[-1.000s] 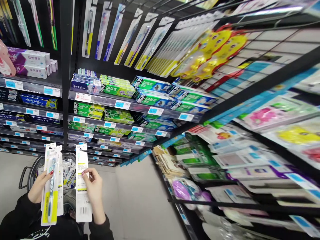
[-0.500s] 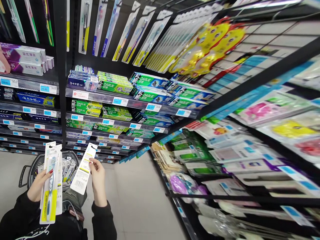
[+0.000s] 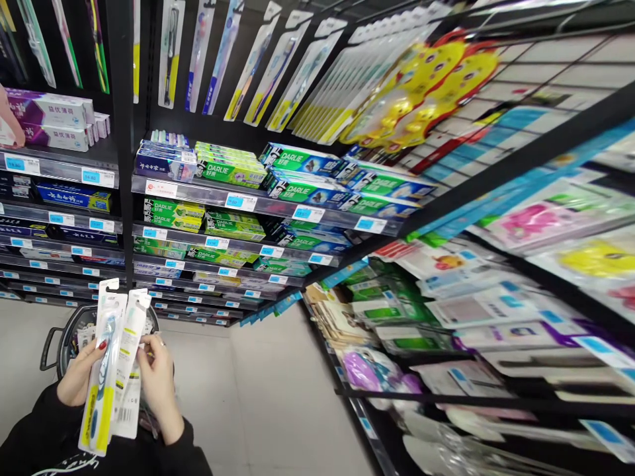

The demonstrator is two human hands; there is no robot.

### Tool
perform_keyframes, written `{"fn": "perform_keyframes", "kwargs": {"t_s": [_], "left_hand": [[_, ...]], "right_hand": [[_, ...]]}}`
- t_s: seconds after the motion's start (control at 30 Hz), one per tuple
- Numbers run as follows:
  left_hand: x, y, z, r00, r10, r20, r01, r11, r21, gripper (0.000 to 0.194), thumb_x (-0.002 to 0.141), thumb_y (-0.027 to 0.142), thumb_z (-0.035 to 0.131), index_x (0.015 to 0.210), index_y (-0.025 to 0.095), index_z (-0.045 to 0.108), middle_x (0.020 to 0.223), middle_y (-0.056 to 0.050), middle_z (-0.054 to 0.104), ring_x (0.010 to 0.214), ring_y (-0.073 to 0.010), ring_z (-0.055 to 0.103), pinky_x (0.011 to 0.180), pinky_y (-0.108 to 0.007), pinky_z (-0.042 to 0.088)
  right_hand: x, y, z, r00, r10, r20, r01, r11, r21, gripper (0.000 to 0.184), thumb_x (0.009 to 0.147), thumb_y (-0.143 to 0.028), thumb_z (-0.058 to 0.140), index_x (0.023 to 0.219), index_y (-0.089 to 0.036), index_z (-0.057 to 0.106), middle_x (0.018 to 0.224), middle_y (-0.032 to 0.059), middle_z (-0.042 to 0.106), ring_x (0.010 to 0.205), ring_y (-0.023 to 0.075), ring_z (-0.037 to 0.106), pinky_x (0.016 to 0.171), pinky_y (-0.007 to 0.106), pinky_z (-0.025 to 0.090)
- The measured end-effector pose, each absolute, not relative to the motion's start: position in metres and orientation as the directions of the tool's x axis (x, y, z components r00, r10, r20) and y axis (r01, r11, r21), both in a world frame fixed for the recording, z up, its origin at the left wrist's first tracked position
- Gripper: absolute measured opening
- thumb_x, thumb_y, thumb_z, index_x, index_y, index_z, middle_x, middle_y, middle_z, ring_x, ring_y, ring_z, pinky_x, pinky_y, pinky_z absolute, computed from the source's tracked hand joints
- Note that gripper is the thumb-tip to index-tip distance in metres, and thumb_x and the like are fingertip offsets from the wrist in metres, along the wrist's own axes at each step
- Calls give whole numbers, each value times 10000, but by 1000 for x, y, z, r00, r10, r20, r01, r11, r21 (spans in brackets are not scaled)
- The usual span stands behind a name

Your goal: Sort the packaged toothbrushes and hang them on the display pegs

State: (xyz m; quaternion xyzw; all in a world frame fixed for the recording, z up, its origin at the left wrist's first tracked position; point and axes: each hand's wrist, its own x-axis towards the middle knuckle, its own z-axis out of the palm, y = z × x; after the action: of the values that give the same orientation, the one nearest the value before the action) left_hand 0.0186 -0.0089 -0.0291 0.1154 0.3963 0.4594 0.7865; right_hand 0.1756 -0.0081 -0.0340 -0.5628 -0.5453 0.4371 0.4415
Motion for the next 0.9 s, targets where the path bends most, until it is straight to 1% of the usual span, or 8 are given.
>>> {"fn": "perform_keyframes", "kwargs": {"t_s": [0.13, 0.27, 0.4, 0.47, 0.57, 0.63, 0.73, 0.9], "left_hand": [[22, -10, -31, 226, 828, -513, -615, 530, 584, 336, 670, 249, 695, 994, 176, 643, 860, -58, 709, 809, -233, 656, 673, -289, 526], [21, -11, -38, 228, 785, -576, -586, 583, 563, 299, 624, 262, 727, 902, 163, 678, 838, -56, 714, 806, -226, 653, 693, -283, 519], [19, -13, -42, 221, 782, -583, -568, 589, 574, 276, 613, 276, 733, 849, 140, 691, 795, -74, 715, 812, -237, 650, 704, -290, 513], [20, -13, -42, 212, 796, -566, -564, 573, 595, 280, 631, 278, 720, 874, 143, 686, 814, -75, 714, 849, -242, 641, 716, -294, 507], [22, -13, -44, 186, 821, -540, -549, 542, 636, 296, 655, 290, 700, 917, 154, 674, 872, -70, 709, 896, -241, 625, 749, -294, 493], [23, -12, -45, 165, 837, -521, -531, 521, 669, 327, 659, 310, 694, 946, 155, 664, 910, -69, 702, 911, -238, 618, 775, -289, 480], [23, -10, -46, 144, 854, -500, -492, 500, 713, 374, 678, 359, 668, 985, 147, 646, 969, -83, 685, 940, -245, 604, 802, -301, 470], [22, -9, -49, 107, 880, -463, -416, 463, 783, 452, 692, 408, 638, 1043, 124, 615, 1042, -118, 653, 1002, -276, 568, 832, -347, 462]], "right_hand": [[165, -16, -35, 27, 998, 52, 291, 42, -956, 154, 854, -226, 411, 810, -188, 554, 776, 22, 576, 687, 145, 547, 608, 238, 404], [163, -21, -39, 12, 999, 43, 260, 39, -965, 213, 895, -268, 343, 851, -192, 538, 849, 33, 582, 786, 159, 552, 710, 266, 410], [162, -30, -43, -31, 998, 61, 243, 67, -968, 251, 907, -291, 296, 1027, -206, 499, 1045, 71, 532, 873, 169, 530, 770, 301, 409], [160, -35, -42, 75, 982, 176, 322, 143, -936, 267, 883, -312, 342, 1098, -193, 446, 1142, 111, 445, 910, 191, 504, 779, 334, 407], [157, -37, -37, 129, 943, 308, 548, 191, -815, 205, 809, -343, 481, 939, -185, 486, 966, 92, 451, 858, 224, 474, 744, 378, 397], [153, -34, -31, 57, 971, 233, 643, 143, -753, 154, 765, -338, 551, 789, -198, 491, 833, 52, 448, 830, 234, 462, 737, 393, 388], [147, -30, -23, 19, 998, 55, 645, 30, -764, 139, 773, -287, 540, 692, -205, 461, 804, 35, 448, 824, 227, 476, 733, 380, 397], [139, -30, -22, 109, 994, -32, 588, -90, -804, 108, 827, -298, 439, 865, -217, 498, 939, 65, 440, 805, 217, 497, 690, 362, 418]]}}
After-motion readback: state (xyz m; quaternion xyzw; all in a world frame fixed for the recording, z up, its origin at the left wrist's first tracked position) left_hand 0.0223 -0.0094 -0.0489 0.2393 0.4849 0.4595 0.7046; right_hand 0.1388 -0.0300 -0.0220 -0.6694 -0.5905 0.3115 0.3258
